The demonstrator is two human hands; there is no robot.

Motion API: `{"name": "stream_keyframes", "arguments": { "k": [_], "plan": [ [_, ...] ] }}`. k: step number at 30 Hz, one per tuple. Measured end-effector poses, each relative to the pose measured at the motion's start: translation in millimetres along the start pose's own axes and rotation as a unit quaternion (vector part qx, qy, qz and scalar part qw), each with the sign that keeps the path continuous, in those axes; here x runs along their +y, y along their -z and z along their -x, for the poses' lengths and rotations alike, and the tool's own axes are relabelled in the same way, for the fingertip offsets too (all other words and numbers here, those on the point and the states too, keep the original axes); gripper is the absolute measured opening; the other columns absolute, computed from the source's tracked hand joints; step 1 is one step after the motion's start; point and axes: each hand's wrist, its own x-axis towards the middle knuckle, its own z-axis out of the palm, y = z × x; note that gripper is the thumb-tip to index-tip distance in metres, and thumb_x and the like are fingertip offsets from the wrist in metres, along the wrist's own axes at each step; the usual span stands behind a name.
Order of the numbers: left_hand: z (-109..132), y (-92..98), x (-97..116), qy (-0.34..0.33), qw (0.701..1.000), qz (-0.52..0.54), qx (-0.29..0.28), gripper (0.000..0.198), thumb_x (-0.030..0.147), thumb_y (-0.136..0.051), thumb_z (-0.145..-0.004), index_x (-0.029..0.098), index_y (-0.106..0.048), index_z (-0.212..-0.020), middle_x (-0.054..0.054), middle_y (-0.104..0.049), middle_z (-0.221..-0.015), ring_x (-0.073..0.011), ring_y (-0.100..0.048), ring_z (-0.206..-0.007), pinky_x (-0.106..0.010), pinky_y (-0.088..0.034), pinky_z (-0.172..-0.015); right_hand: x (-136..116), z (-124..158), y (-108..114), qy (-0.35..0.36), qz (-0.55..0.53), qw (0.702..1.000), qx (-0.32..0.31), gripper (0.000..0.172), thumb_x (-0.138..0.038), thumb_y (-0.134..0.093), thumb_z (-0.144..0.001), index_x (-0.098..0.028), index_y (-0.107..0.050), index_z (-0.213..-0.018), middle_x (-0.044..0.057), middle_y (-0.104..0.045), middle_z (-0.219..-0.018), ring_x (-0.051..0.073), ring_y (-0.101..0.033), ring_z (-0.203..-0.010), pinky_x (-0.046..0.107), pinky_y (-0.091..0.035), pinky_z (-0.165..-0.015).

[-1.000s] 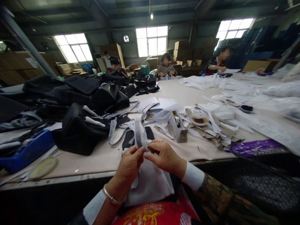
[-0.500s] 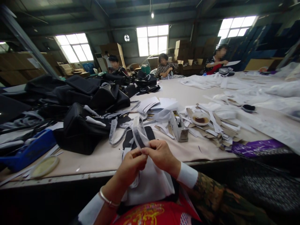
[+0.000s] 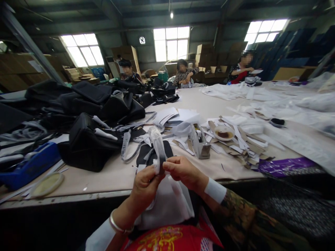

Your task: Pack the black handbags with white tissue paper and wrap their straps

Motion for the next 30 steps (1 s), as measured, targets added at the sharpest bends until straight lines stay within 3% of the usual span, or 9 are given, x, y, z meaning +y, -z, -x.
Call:
{"name": "stream_keyframes", "arguments": {
  "k": [4,7,11,14,16,20,24,27,30],
  "plan": [
    [5.5,3.7,-3.9,-0.041,0.998,-0.044,-0.035,0.018,0.024,-0.061,-0.094,0.020,-0.077,-0.086,-0.010,-0.068,-0.088,-0.0217,-0.061,-0.085,-0.033,-0.047,-0.082,-7.5,-0.1,-7.5,-0.024,-0.007,0.999,0.042,0.043,-0.049,-0.084,-0.070,-0.015,-0.057,-0.062,-0.005,-0.046,-0.053,0.006,-0.029,-0.046,0.022,-0.017,-0.044],
    [3.1,10.6,-6.7,0.095,0.988,0.100,-0.064,0.024,0.039,-0.074,-0.085,0.017,-0.071,-0.079,-0.002,-0.053,-0.067,-0.0134,-0.047,-0.061,-0.025,-0.041,-0.059,-6.8,2.0,-11.2,0.073,0.117,0.989,0.053,0.030,-0.040,-0.077,-0.079,-0.015,-0.065,-0.067,-0.001,-0.055,-0.060,0.010,-0.044,-0.055,0.024,-0.033,-0.053],
    [-5.2,11.9,-7.9,0.275,0.890,0.362,-0.043,0.047,0.054,-0.085,-0.069,0.017,-0.057,-0.075,0.010,-0.028,-0.057,-0.0042,-0.015,-0.047,-0.018,-0.014,-0.042,3.5,4.7,-10.4,0.279,0.404,0.870,0.047,0.024,-0.022,-0.062,-0.090,-0.016,-0.063,-0.068,0.002,-0.058,-0.069,0.014,-0.051,-0.066,0.028,-0.037,-0.062],
    [-7.7,4.1,-8.4,0.288,0.880,0.377,0.020,0.047,0.045,-0.089,-0.067,0.018,-0.051,-0.071,0.011,-0.028,-0.055,-0.0031,-0.015,-0.044,-0.017,-0.013,-0.041,10.0,5.3,-6.3,0.349,0.512,0.784,0.048,0.028,-0.017,-0.051,-0.096,-0.016,-0.061,-0.069,0.004,-0.056,-0.071,0.015,-0.048,-0.066,0.030,-0.035,-0.061],
    [-6.2,0.0,-7.1,0.255,0.909,0.326,0.046,0.040,0.043,-0.085,-0.072,0.017,-0.055,-0.070,0.010,-0.032,-0.054,-0.0041,-0.022,-0.043,-0.018,-0.018,-0.042,9.7,4.9,-1.5,0.329,0.491,0.805,0.049,0.029,-0.023,-0.054,-0.096,-0.016,-0.059,-0.068,0.004,-0.055,-0.071,0.015,-0.046,-0.066,0.030,-0.035,-0.061],
    [-0.2,0.8,-0.7,0.052,0.996,0.060,0.033,0.014,0.027,-0.071,-0.087,0.017,-0.073,-0.077,-0.002,-0.060,-0.069,-0.0140,-0.056,-0.068,-0.025,-0.044,-0.066,2.3,1.7,6.4,0.123,0.185,0.975,-0.032,0.038,-0.048,-0.069,-0.087,-0.016,-0.058,-0.070,-0.004,-0.043,-0.060,0.010,-0.035,-0.054,0.024,-0.029,-0.051],
    [2.3,6.6,-0.1,-0.086,0.995,-0.046,-0.015,0.013,0.020,-0.064,-0.092,0.019,-0.077,-0.092,-0.007,-0.069,-0.086,-0.0190,-0.062,-0.082,-0.029,-0.046,-0.078,-2.9,-0.6,-1.1,0.001,-0.063,0.998,-0.008,0.045,-0.055,-0.078,-0.075,-0.017,-0.055,-0.068,-0.008,-0.035,-0.053,0.005,-0.020,-0.046,0.022,-0.015,-0.044],
    [0.2,13.1,-3.4,0.031,0.997,0.056,-0.045,0.014,0.031,-0.074,-0.087,0.016,-0.076,-0.088,-0.005,-0.063,-0.077,-0.0159,-0.058,-0.073,-0.025,-0.045,-0.068,-5.1,1.2,-9.6,0.063,0.025,0.998,0.019,0.037,-0.044,-0.077,-0.079,-0.016,-0.057,-0.066,-0.005,-0.044,-0.056,0.008,-0.033,-0.049,0.023,-0.025,-0.047],
    [-4.8,19.6,-5.0,0.226,0.923,0.306,-0.058,0.043,0.052,-0.083,-0.075,0.014,-0.064,-0.072,0.006,-0.040,-0.057,-0.0048,-0.030,-0.048,-0.017,-0.026,-0.045,-5.0,2.6,-10.1,0.215,0.263,0.941,0.004,0.027,-0.031,-0.069,-0.088,-0.016,-0.061,-0.067,0.000,-0.053,-0.065,0.012,-0.046,-0.061,0.026,-0.036,-0.058]
  ]
}}
